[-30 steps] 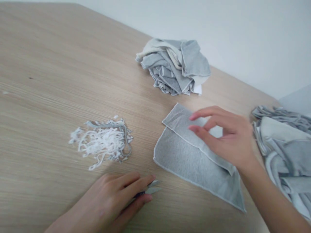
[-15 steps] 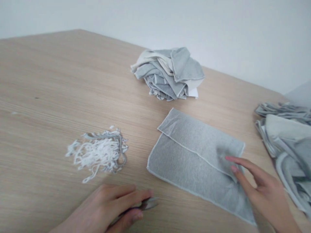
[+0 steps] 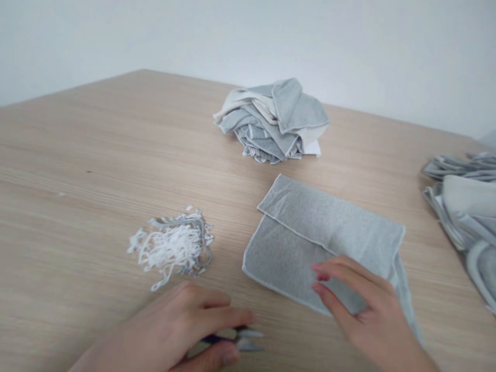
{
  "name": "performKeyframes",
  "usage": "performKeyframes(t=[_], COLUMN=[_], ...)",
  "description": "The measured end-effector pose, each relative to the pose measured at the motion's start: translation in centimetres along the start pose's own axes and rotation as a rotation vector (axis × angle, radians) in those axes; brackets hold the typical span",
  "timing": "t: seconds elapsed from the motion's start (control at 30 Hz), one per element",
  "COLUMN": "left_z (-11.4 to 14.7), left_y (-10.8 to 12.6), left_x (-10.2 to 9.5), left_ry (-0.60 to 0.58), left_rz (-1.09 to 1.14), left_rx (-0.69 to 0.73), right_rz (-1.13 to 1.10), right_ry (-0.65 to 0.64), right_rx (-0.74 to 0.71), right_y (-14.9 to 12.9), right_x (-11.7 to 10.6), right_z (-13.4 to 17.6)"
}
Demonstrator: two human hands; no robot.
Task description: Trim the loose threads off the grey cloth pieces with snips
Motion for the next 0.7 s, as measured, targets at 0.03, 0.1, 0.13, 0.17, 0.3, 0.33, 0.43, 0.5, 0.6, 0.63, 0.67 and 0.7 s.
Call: performKeyframes(t=[0.03,0.1,0.13,0.17,0.3,0.33,0.43,0.5,0.6,0.63,0.67,0.7], left_z=[-0.2,-0.7,-1.0,-1.3,-3.2,-3.6,-4.7,-4.9,-4.5,-4.3,-4.1,-3.9], left_y=[-0.2,-0.6,-1.0,-1.3,-2.8,-3.1,-3.9,-4.3,-4.8,-4.9,-5.0,-5.1], left_x=[-0.4,-1.4,-2.1,-2.7,-4.5,-4.6,-3.9,-2.9,-1.7,-1.4,-1.3,-1.3], left_ry=[-0.031,-0.049,-0.029,-0.013,0.034,0.028,0.015,-0.002,-0.014,-0.011,-0.001,0.016], left_rz=[-0.011,-0.055,-0.082,-0.117,-0.184,-0.19,-0.217,-0.252,-0.28,-0.281,-0.286,-0.293], left_rx=[0.011,0.03,0.036,0.037,0.047,0.039,0.069,0.094,0.097,0.094,0.091,0.09], right_rz=[-0.065,-0.145,-0.16,-0.164,-0.184,-0.2,-0.257,-0.273,-0.23,-0.207,-0.184,-0.163], right_ry=[-0.031,-0.094,-0.128,-0.165,-0.271,-0.272,-0.244,-0.237,-0.227,-0.224,-0.221,-0.218], right_rx=[0.021,0.095,0.139,0.175,0.243,0.254,0.281,0.279,0.222,0.189,0.153,0.118], right_y=[-0.7,-1.4,-1.6,-1.6,-1.5,-1.5,-1.8,-1.9,-2.0,-2.0,-2.0,-2.0], right_x=[1.6,4.7,6.0,7.1,9.7,9.9,10.3,10.6,10.8,10.9,11.0,11.0], right_z=[-0.7,-2.0,-2.4,-2.7,-2.7,-2.6,-2.2,-2.0,-1.7,-1.6,-1.5,-1.4])
Point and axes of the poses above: each hand's wrist, its own z-axis away from the middle knuckle, its own x-axis out of the palm, y = z × x, the point moved 4 cm from there along -z, towards the middle knuckle, and after that the axes turned 7 degrees about y, right-handed, at the moved point
